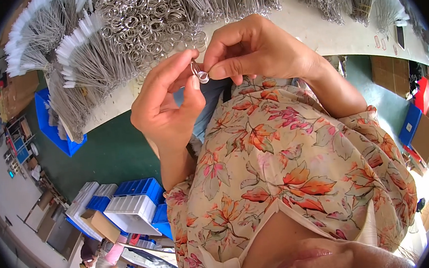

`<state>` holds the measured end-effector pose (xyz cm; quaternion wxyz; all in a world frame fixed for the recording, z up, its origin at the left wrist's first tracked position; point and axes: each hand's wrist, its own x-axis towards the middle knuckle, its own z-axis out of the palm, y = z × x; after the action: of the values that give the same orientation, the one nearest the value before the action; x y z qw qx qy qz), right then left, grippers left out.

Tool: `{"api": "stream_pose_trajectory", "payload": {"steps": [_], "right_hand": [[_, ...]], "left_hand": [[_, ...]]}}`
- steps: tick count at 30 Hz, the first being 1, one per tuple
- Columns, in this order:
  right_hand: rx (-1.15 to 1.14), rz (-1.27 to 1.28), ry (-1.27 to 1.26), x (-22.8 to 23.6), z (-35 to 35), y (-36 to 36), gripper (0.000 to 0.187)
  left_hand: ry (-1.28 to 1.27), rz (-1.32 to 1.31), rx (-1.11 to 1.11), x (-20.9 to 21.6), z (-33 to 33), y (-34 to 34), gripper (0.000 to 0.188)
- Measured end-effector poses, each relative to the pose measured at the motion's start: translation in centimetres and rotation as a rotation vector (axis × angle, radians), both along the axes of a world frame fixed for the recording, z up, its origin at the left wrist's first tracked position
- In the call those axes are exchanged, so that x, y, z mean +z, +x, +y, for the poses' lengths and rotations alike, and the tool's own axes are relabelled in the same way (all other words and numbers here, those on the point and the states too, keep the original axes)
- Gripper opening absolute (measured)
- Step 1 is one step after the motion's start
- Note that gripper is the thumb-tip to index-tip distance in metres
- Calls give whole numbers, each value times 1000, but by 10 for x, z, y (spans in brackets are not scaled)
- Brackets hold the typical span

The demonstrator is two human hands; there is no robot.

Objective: Manually attaching white feathery brush charms and rings to keychain components.

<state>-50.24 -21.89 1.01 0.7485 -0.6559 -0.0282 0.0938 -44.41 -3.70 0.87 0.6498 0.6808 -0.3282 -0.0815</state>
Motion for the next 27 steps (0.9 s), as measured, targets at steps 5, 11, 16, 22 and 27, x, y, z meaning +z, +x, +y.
{"api": "stream_pose_trajectory", "payload": {"steps": [5,11,16,22,27], "right_hand": [[-41,-34,81,1,6,-5,12],[-85,-12,169,-4,10,-4,12],[0,53,186,-5,4,3,12],[-343,-493,-673,-38,9,9,9],[-323,-743,-1211,-101,0,-9,11]], "left_hand": [[-69,155,-93,8,-1,3,30],[-85,310,-75,5,-2,5,28],[-79,366,-80,3,-3,15,28],[222,70,-63,-20,-2,30,27],[488,-17,200,-37,26,129,23]]}}
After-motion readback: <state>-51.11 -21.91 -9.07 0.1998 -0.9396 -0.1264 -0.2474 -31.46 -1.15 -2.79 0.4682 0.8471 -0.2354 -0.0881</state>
